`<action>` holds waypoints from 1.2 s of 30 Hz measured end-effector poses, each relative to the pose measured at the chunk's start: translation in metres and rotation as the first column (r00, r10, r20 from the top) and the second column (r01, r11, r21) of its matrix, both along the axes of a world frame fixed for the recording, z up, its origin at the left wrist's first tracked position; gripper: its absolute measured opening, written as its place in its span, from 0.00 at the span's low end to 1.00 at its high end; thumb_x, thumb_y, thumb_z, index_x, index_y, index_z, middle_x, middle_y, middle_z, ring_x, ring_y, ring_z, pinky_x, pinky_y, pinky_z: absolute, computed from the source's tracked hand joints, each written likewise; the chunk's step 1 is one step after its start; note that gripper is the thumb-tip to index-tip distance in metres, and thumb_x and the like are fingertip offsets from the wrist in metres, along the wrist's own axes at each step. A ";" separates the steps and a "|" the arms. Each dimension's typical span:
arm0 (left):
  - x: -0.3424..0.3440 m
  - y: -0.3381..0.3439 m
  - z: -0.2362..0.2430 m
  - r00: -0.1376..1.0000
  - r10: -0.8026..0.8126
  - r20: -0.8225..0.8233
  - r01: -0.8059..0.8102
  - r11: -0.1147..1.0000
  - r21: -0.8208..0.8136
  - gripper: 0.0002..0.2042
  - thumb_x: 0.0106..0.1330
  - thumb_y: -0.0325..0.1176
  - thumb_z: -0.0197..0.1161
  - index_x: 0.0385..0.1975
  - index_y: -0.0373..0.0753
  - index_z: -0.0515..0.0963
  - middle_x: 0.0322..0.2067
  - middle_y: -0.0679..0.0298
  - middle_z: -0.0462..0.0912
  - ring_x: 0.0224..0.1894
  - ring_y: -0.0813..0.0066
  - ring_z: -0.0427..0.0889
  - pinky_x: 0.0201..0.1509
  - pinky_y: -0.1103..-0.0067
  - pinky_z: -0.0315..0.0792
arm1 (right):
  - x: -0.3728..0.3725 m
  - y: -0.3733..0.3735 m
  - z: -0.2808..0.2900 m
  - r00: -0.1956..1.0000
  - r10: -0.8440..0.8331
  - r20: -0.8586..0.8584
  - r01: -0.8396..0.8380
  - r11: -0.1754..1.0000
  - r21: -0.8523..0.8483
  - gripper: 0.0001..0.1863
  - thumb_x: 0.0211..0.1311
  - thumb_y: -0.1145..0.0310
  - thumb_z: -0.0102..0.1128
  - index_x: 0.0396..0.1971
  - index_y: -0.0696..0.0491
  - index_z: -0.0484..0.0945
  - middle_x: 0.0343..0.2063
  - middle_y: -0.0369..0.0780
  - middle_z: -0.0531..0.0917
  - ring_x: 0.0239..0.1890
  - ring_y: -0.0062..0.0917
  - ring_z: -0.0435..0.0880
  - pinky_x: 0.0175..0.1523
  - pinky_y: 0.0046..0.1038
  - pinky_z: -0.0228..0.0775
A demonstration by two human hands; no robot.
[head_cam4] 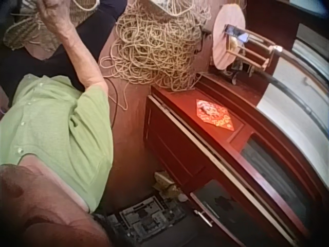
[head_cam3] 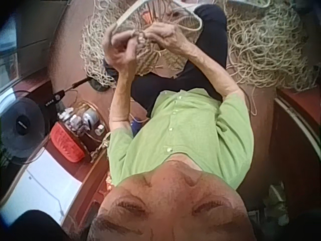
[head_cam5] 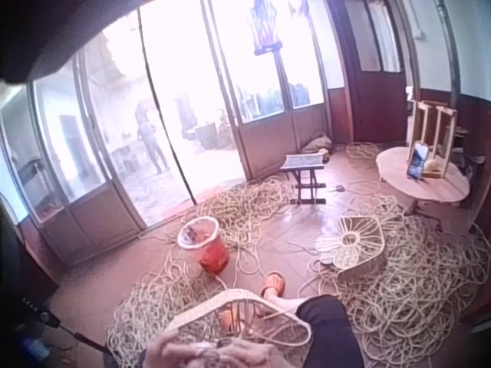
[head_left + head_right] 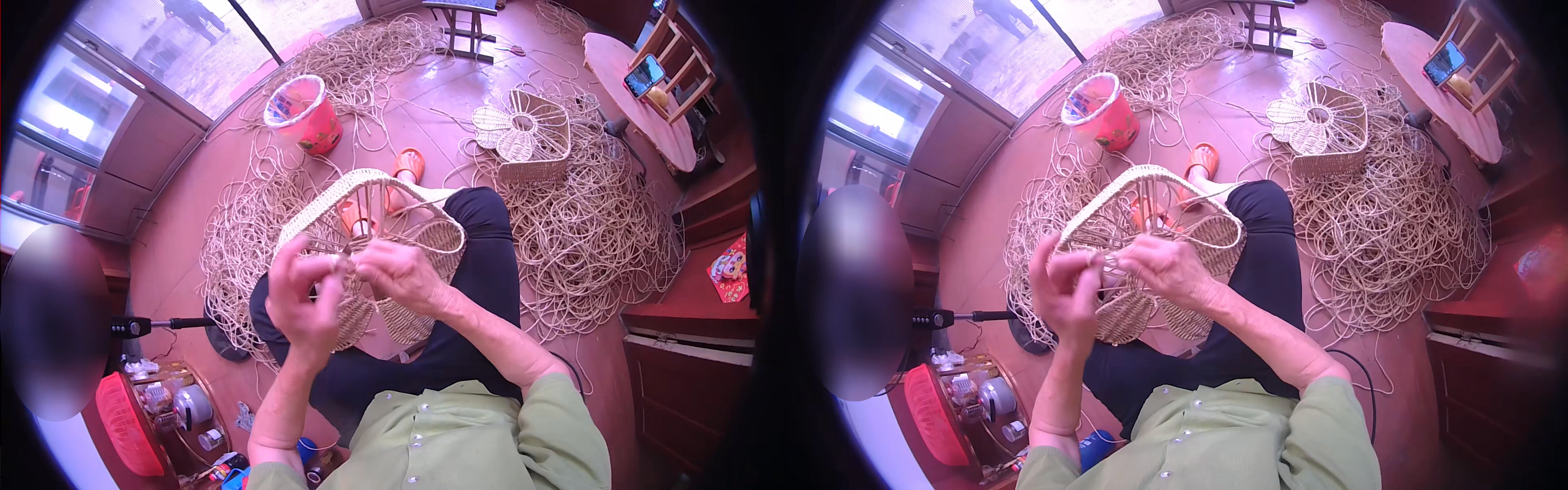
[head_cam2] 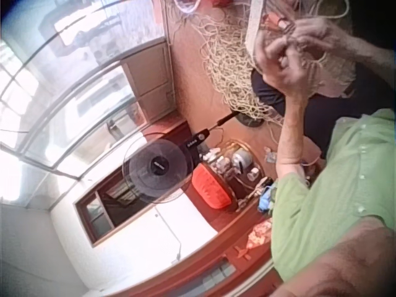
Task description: Weaving a flower-shaped wicker decoration using long strands of rattan.
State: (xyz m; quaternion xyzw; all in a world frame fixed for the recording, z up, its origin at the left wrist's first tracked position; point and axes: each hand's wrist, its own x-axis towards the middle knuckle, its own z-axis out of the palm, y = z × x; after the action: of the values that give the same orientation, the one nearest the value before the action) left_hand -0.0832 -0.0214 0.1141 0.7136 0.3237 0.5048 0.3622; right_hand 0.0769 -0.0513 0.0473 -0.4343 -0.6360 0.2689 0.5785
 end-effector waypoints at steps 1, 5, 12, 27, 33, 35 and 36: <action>0.001 0.012 0.010 0.999 0.024 -0.039 -0.030 0.988 -0.152 0.28 0.61 0.16 0.61 0.63 0.33 0.63 0.32 0.61 0.83 0.33 0.78 0.84 0.33 0.83 0.77 | 0.004 0.004 -0.003 0.995 -0.096 0.039 0.099 0.993 -0.065 0.07 0.67 0.66 0.58 0.37 0.53 0.81 0.34 0.40 0.83 0.32 0.36 0.84 0.39 0.36 0.76; -0.007 0.059 -0.014 0.866 -0.031 -0.499 -0.117 0.957 -0.264 0.32 0.63 0.19 0.56 0.70 0.43 0.60 0.42 0.53 0.84 0.27 0.77 0.84 0.26 0.83 0.76 | 0.013 0.021 0.009 0.845 -0.314 0.433 0.355 0.935 -0.016 0.10 0.64 0.63 0.61 0.28 0.54 0.81 0.25 0.39 0.81 0.28 0.34 0.84 0.34 0.35 0.75; 0.032 0.079 -0.023 0.749 -0.158 -0.644 -0.102 0.932 -0.347 0.39 0.61 0.19 0.50 0.74 0.43 0.45 0.27 0.51 0.82 0.19 0.65 0.83 0.24 0.68 0.79 | 0.010 0.041 0.005 0.605 -0.158 0.781 0.376 0.921 -0.105 0.13 0.59 0.65 0.57 0.21 0.56 0.82 0.21 0.45 0.83 0.26 0.38 0.86 0.35 0.39 0.77; -0.061 0.053 0.014 0.905 -0.158 -0.395 -0.037 0.895 -0.444 0.31 0.56 0.27 0.69 0.63 0.41 0.70 0.17 0.74 0.71 0.21 0.84 0.71 0.25 0.80 0.65 | 0.042 0.024 0.020 0.814 -0.442 0.376 0.454 0.889 0.061 0.09 0.65 0.62 0.61 0.38 0.50 0.81 0.37 0.40 0.81 0.35 0.34 0.85 0.39 0.34 0.78; -0.436 0.066 0.076 0.725 0.583 -0.367 -0.684 0.542 -0.489 0.17 0.61 0.24 0.63 0.51 0.37 0.75 0.28 0.71 0.77 0.20 0.92 0.69 0.17 0.93 0.58 | 0.097 -0.021 -0.024 0.779 -0.498 0.382 0.544 0.839 -0.016 0.06 0.63 0.69 0.61 0.37 0.53 0.81 0.34 0.41 0.81 0.36 0.36 0.84 0.41 0.35 0.75; -0.566 0.052 0.084 0.688 0.666 -0.288 -0.715 0.554 -0.427 0.13 0.62 0.24 0.61 0.47 0.39 0.76 0.29 0.71 0.78 0.17 0.91 0.68 0.14 0.92 0.57 | 0.087 -0.027 -0.027 0.799 -0.461 0.386 0.522 0.850 -0.066 0.06 0.61 0.71 0.62 0.36 0.54 0.82 0.34 0.40 0.82 0.35 0.36 0.83 0.41 0.34 0.74; -0.559 0.061 0.083 0.678 0.686 -0.264 -0.725 0.562 -0.399 0.10 0.63 0.26 0.62 0.44 0.41 0.78 0.28 0.69 0.78 0.18 0.89 0.70 0.18 0.90 0.63 | 0.086 -0.032 -0.027 0.794 -0.458 0.399 0.527 0.846 -0.076 0.06 0.61 0.71 0.62 0.36 0.54 0.82 0.34 0.40 0.82 0.35 0.36 0.83 0.41 0.34 0.74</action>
State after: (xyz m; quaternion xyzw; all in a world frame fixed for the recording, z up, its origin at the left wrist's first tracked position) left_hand -0.6419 0.0393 0.1966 0.4321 0.7081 0.4836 0.2793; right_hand 0.1628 -0.0831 0.0199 -0.6789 -0.5690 0.0799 0.4571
